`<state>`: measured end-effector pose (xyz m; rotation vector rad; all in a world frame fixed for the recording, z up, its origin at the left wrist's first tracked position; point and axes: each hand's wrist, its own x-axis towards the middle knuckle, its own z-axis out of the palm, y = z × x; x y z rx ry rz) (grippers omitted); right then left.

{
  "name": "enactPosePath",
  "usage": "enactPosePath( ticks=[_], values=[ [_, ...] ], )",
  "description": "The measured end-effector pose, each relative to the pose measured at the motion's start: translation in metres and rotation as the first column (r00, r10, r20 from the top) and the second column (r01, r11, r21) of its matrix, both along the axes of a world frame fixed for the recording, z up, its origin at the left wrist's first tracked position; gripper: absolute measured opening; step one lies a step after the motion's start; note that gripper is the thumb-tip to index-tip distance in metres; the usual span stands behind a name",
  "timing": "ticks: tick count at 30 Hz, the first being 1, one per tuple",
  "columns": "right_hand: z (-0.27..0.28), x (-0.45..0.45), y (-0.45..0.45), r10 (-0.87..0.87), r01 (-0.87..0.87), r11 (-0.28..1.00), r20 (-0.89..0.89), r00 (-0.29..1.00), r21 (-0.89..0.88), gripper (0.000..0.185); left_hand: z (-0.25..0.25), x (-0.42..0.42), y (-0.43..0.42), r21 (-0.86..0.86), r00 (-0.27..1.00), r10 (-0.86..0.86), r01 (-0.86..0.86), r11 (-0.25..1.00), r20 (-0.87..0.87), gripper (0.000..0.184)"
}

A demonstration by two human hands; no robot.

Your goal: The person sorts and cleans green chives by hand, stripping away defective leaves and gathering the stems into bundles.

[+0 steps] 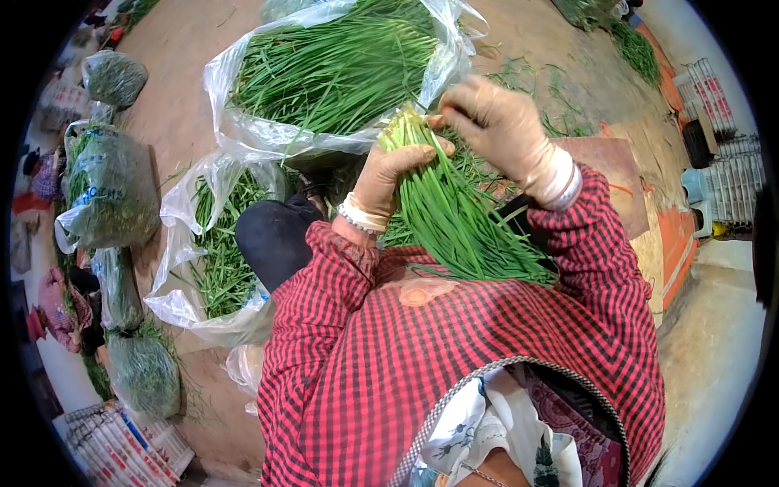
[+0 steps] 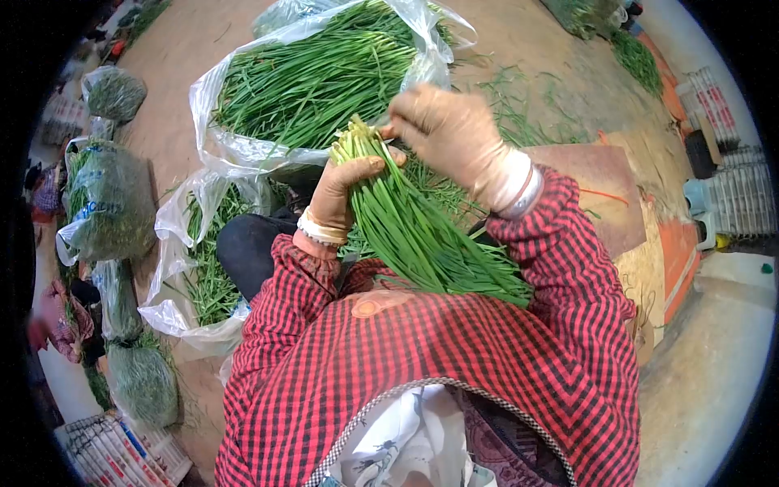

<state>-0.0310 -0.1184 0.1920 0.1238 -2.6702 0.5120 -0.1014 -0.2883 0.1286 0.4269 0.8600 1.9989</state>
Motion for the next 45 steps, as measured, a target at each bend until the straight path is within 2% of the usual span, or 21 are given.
enactPosePath(
  ticks=[2, 4, 6, 7, 8, 14, 16, 22, 23, 24, 26, 27, 29, 30, 32, 35, 38, 39, 42, 44, 45],
  values=[
    [0.000, -0.012, 0.020, -0.120, 0.123, 0.992, -0.094, 0.988, 0.028, 0.017, -0.001, -0.001, 0.000, -0.014, 0.997, -0.072, 0.071, 0.997, -0.041, 0.054],
    [0.007, -0.014, 0.026, -0.184, 0.184, 0.983, 0.057, 0.981, -0.007, 0.022, 0.000, 0.001, 0.001, -0.030, 0.998, -0.054, 0.053, 0.998, -0.040, 0.056],
    [0.020, -0.014, 0.009, 0.077, 0.030, 0.818, 0.162, 0.984, -0.575, 0.024, -0.001, 0.000, 0.002, -0.025, 0.997, -0.076, 0.076, 0.997, -0.007, 0.053],
    [0.016, -0.016, 0.003, 0.181, -0.013, 0.725, 0.172, 0.968, -0.688, 0.026, -0.003, 0.001, 0.003, -0.025, 0.997, -0.076, 0.076, 0.997, -0.005, 0.053],
    [0.012, -0.017, 0.000, 0.209, -0.142, 0.864, 0.087, 0.974, -0.483, 0.023, -0.004, 0.002, 0.004, -0.011, 0.998, -0.059, 0.059, 0.998, 0.003, 0.052],
    [0.003, -0.019, -0.013, 0.274, -0.244, 0.851, -0.004, 0.962, -0.465, 0.015, -0.005, 0.003, 0.002, 0.080, 0.998, -0.014, 0.009, 0.997, 0.059, 0.051],
    [0.011, -0.020, -0.012, 0.095, 0.060, 0.580, 0.140, 0.986, -0.812, 0.012, -0.007, 0.002, 0.000, 0.079, 0.998, -0.040, 0.035, 0.996, 0.056, 0.053],
    [0.054, -0.044, 0.083, -0.252, 0.081, 0.684, -0.131, 0.959, -0.725, 0.032, -0.006, 0.001, 0.000, 0.068, 0.994, -0.106, 0.106, 0.992, -0.005, 0.065],
    [0.055, -0.049, 0.086, -0.298, 0.136, 0.896, -0.344, 0.890, -0.423, 0.033, -0.003, 0.001, 0.001, 0.072, 0.995, -0.102, 0.102, 0.992, -0.007, 0.065],
    [0.054, -0.053, 0.089, -0.249, 0.248, 0.966, -0.549, 0.798, -0.077, 0.034, 0.000, 0.000, 0.001, 0.066, 0.991, -0.131, 0.132, 0.989, -0.025, 0.064],
    [0.047, -0.052, 0.059, 0.097, -0.173, 0.921, -0.225, 0.969, -0.349, 0.034, 0.002, 0.003, 0.003, 0.057, 0.986, -0.164, 0.166, 0.984, -0.040, 0.062],
    [0.038, -0.046, 0.042, 0.096, -0.115, 0.930, -0.070, 0.993, -0.350, 0.037, 0.001, 0.004, 0.006, 0.053, 0.986, -0.160, 0.162, 0.985, -0.045, 0.060],
    [0.034, -0.039, 0.018, 0.419, -0.372, 0.881, 0.117, 0.900, -0.292, 0.041, 0.012, 0.007, 0.008, 0.032, 0.985, -0.141, 0.145, 0.989, -0.103, 0.049],
    [0.028, -0.042, 0.012, 0.386, -0.320, 0.912, 0.281, 0.878, -0.255, 0.038, 0.012, 0.008, 0.008, 0.031, 0.985, -0.140, 0.144, 0.989, -0.102, 0.049],
    [0.032, -0.048, 0.002, 0.336, -0.056, 0.902, 0.615, 0.714, -0.427, 0.032, 0.011, 0.008, 0.006, 0.004, 0.982, -0.159, 0.160, 0.987, -0.102, 0.045],
    [0.057, -0.048, -0.010, 0.322, 0.055, 0.894, 0.722, 0.612, -0.445, 0.026, 0.011, 0.009, 0.006, -0.055, 0.977, -0.169, 0.164, 0.985, -0.126, 0.046],
    [0.061, -0.049, -0.017, 0.239, -0.022, 0.944, 0.636, 0.734, -0.329, 0.023, 0.013, 0.009, 0.006, -0.025, 0.975, -0.180, 0.178, 0.984, -0.127, 0.050],
    [0.034, -0.060, 0.001, 0.324, -0.187, 0.919, 0.392, 0.861, -0.348, 0.022, 0.013, 0.008, 0.005, 0.020, 0.974, -0.191, 0.195, 0.981, -0.123, 0.051],
    [0.047, -0.066, 0.009, 0.053, 0.020, 0.853, 0.125, 0.991, -0.521, 0.032, 0.014, 0.008, 0.005, 0.053, 0.976, -0.190, 0.196, 0.979, -0.107, 0.057],
    [0.045, -0.081, 0.017, 0.061, 0.007, 0.834, 0.105, 0.993, -0.552, 0.036, 0.012, 0.008, 0.005, 0.059, 0.979, -0.185, 0.190, 0.980, -0.084, 0.059],
    [0.038, -0.074, 0.018, 0.198, -0.112, 0.803, 0.084, 0.977, -0.586, 0.039, 0.013, 0.008, 0.005, 0.070, 0.983, -0.169, 0.173, 0.982, -0.065, 0.058]
  ],
)
